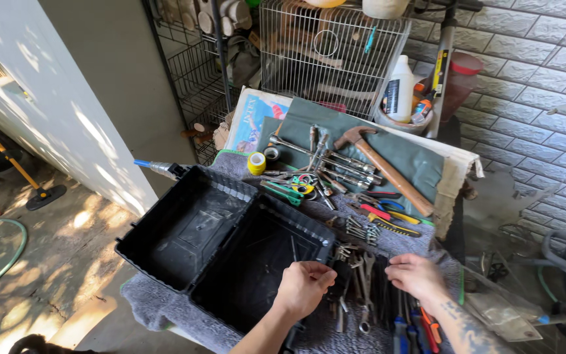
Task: The person organizes a collection of hand tools by picking them up from a towel and placing them into a black plastic toolbox. They handle wrenches, screwdrivers, and pliers, arranging them neatly inside the case.
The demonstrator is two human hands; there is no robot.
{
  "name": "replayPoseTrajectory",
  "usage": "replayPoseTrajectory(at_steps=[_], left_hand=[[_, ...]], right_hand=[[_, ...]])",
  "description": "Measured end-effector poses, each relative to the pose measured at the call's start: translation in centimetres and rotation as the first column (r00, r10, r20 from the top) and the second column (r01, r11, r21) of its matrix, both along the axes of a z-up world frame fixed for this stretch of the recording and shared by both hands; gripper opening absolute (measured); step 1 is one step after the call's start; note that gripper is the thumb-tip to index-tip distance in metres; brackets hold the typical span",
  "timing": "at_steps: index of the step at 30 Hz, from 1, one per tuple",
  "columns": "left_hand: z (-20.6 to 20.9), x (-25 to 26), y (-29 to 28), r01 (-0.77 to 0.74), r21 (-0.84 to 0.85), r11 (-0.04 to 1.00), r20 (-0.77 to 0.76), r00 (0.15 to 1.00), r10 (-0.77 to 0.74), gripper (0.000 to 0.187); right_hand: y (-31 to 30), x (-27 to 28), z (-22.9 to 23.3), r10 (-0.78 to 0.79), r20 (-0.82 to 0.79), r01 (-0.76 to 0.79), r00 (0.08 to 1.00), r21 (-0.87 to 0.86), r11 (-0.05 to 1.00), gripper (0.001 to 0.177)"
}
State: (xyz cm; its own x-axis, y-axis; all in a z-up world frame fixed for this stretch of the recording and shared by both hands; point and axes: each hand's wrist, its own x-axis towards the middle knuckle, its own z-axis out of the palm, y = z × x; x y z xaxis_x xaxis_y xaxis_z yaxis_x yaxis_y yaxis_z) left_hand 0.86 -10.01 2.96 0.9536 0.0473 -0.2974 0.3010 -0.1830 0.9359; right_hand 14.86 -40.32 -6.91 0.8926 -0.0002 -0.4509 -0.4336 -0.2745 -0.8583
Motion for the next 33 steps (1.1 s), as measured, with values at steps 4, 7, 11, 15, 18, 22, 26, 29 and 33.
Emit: replayPoseTrajectory(at_steps=[4,7,11,15,18,22,26,29,33], left_hand=[[-0.3,-0.2,-3.4,-0.062,-0.025,0.998,0.014,0.998,0.062,0.028],[-0.5,0.2,-5.3,-0.084,-0.099,0.991,-0.031,0.996,0.082,0.027],[-0.6,1.0,-5.3,-0.125,-0.165,0.978,-0.067,0.991,0.116,0.025],[-0.2,0.8,-4.1,-0.166,-0.240,0.956,-0.053,0.986,0.158,0.025],[0.0,0.8,-3.7,-0.212,-0.288,0.934,-0.075,0.977,0.199,0.026],[-0.8,1.1,-3.2,-0.250,-0.475,0.844,-0.083,0.967,0.240,0.025],[-1.3,1.0,-1.4,-0.239,-0.680,0.693,-0.068,0.962,0.265,0.025],[-0.4,0.5,1.1,-0.243,-0.779,0.578,-0.103,0.959,0.265,0.038],[1.9,-0.2,4.4,-0.313,-0.878,0.363,-0.215,0.934,0.284,0.057]], right_hand=[[-0.1,0.1,-0.6,0.025,-0.018,-0.025,1.000,-0.006,1.000,0.026],[-0.4,-0.3,0.0,0.042,-0.057,-0.040,0.997,0.039,0.998,0.026],[-1.5,-1.5,0.6,0.014,-0.103,-0.001,0.995,0.128,0.992,0.028],[-3.0,-3.4,0.9,-0.080,-0.119,0.111,0.990,0.285,0.952,0.028],[-2.9,-5.2,1.9,-0.162,-0.110,0.195,0.981,0.453,0.870,0.028],[-0.2,-6.4,4.8,-0.314,-0.136,0.334,0.940,0.557,0.760,0.034],[3.5,-8.6,9.1,-0.411,-0.131,0.374,0.902,0.710,0.596,0.037],[6.7,-11.3,11.9,-0.517,-0.190,0.442,0.835,0.791,0.424,0.043],[10.3,-15.1,14.5,-0.640,-0.254,0.474,0.725,0.858,0.197,0.058]])
